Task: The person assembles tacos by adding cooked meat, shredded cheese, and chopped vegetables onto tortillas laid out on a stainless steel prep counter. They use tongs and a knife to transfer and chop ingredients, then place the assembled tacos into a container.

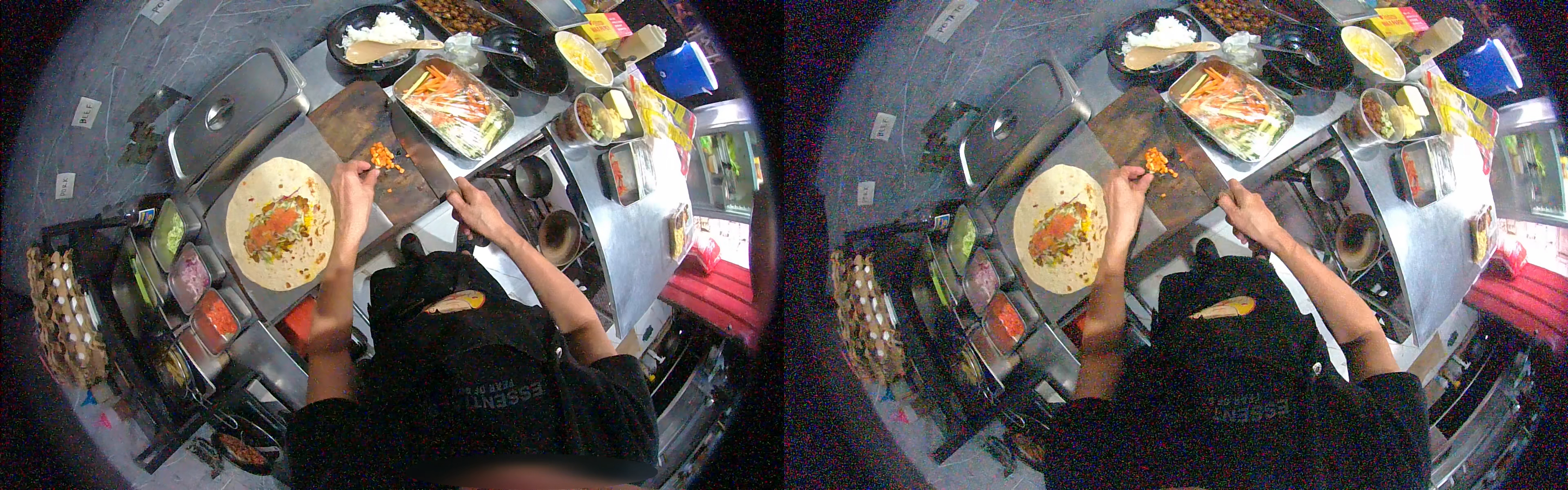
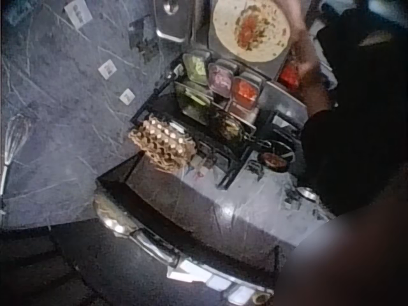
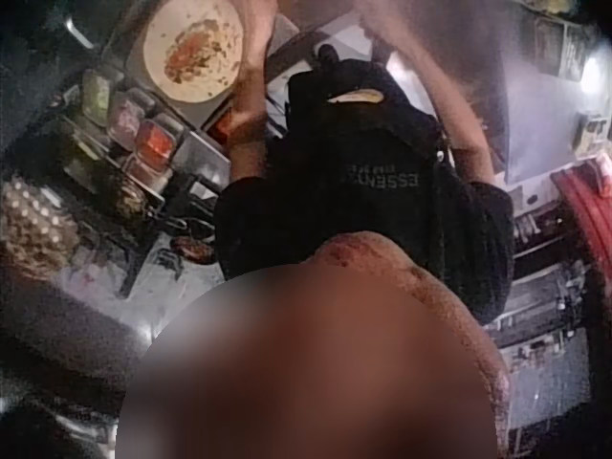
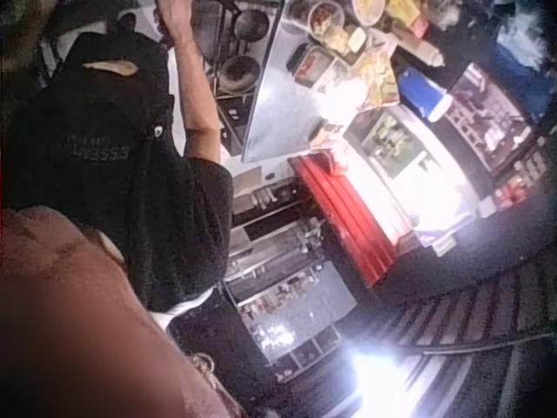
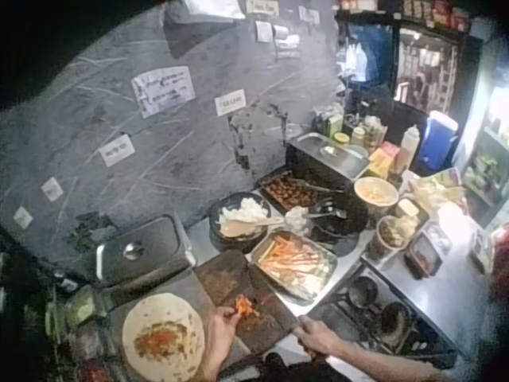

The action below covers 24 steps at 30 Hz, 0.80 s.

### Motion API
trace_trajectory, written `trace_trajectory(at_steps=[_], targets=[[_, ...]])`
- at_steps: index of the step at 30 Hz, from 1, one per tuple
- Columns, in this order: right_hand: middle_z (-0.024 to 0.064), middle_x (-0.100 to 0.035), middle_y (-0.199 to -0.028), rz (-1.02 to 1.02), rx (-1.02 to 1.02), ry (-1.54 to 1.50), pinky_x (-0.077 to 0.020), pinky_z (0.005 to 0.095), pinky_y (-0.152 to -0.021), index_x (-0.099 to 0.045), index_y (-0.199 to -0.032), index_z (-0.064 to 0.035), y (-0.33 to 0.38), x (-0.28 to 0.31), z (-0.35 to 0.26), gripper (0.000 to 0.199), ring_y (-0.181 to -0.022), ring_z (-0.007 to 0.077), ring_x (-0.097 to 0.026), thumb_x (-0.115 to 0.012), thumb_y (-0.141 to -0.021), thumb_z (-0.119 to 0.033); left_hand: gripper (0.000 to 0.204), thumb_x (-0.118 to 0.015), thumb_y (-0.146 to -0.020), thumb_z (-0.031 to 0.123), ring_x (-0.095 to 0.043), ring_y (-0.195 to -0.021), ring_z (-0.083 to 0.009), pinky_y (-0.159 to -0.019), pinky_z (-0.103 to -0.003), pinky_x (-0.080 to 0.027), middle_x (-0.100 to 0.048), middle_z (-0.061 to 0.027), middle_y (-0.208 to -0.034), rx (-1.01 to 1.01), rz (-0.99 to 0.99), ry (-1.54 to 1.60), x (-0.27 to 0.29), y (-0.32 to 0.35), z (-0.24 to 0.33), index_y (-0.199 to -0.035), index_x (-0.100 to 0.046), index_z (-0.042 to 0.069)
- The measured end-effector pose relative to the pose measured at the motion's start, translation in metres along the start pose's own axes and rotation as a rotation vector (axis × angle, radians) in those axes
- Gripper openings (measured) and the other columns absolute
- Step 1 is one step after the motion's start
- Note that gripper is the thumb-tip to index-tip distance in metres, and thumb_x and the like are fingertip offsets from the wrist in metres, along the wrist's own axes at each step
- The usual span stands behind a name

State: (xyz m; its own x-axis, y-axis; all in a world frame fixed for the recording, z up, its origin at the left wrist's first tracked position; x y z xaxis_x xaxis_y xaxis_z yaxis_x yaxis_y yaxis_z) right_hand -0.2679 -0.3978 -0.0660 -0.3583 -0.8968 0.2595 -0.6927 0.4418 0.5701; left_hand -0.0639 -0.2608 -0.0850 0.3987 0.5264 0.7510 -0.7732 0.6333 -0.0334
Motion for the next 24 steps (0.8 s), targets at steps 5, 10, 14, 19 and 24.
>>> trace_trajectory(at_steps=[5,10,14,19,24], targets=[[0.0031,-0.047,-0.057,-0.044,-0.019,-0.030,-0.0391,0.0288,-0.035,-0.043,-0.096,-0.0033,0.006,-0.012,-0.001,0.022,-0.038,0.0125,-0.048,-0.044,-0.097,-0.025,0.028,-0.067,-0.079,0.005,-0.058,-0.092,-0.0344,-0.079,-0.042,-0.047,-0.057,-0.0174,-0.099,-0.028,0.058,0.059,-0.003,0.000,0.021,-0.105,-0.058,0.001],[0.0059,-0.050,-0.053,0.007,0.007,0.044,-0.0459,0.0339,-0.038,-0.046,-0.106,-0.0020,0.002,-0.001,-0.007,0.030,-0.040,0.0177,-0.053,-0.043,-0.095,-0.030,0.021,-0.053,-0.084,0.001,-0.054,-0.100,-0.0360,-0.086,-0.044,-0.043,-0.056,-0.0178,-0.101,-0.322,0.157,-0.062,-0.006,-0.024,0.015,-0.105,-0.058,0.000],[0.0051,-0.049,-0.055,0.033,0.153,0.223,-0.0446,0.0327,-0.036,-0.044,-0.105,-0.0031,0.005,-0.001,-0.020,0.028,-0.040,0.0172,-0.052,-0.044,-0.095,-0.029,0.019,-0.052,-0.084,0.003,-0.053,-0.099,-0.0348,-0.088,-0.043,-0.042,-0.057,-0.0160,-0.101,-0.316,0.047,-0.086,-0.011,-0.036,0.021,-0.101,-0.061,0.003],[0.0026,-0.047,-0.059,-0.090,-0.031,-0.093,-0.0386,0.0277,-0.034,-0.043,-0.112,-0.0032,0.014,-0.009,-0.022,0.029,-0.041,0.0114,-0.049,-0.045,-0.098,-0.029,0.007,-0.062,-0.084,0.009,-0.055,-0.097,-0.0300,-0.087,-0.039,-0.042,-0.060,-0.0131,-0.098,-0.332,0.080,0.216,0.001,-0.015,0.049,-0.089,-0.064,0.005],[0.0049,-0.049,-0.058,-0.023,0.031,-0.016,-0.0391,0.0299,-0.036,-0.044,-0.111,-0.0015,0.019,-0.004,-0.027,0.029,-0.039,0.0130,-0.049,-0.044,-0.097,-0.027,0.024,-0.069,-0.081,0.018,-0.053,-0.102,-0.0326,-0.088,-0.043,-0.041,-0.057,-0.0141,-0.104,-0.189,0.147,0.184,0.000,-0.013,0.008,-0.098,-0.062,0.003]])
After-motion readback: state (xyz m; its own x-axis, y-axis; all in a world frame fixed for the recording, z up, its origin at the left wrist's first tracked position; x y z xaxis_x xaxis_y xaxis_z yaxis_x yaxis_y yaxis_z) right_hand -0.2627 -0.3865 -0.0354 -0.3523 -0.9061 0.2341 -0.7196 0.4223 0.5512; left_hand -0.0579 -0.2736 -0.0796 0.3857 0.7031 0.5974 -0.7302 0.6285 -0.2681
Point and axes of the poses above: each hand's wrist, its own y-axis away from the middle knuckle, its own x-axis out of the back of the hand, z = x × y, the point moved 4 cm from there along -y, towards the middle knuckle
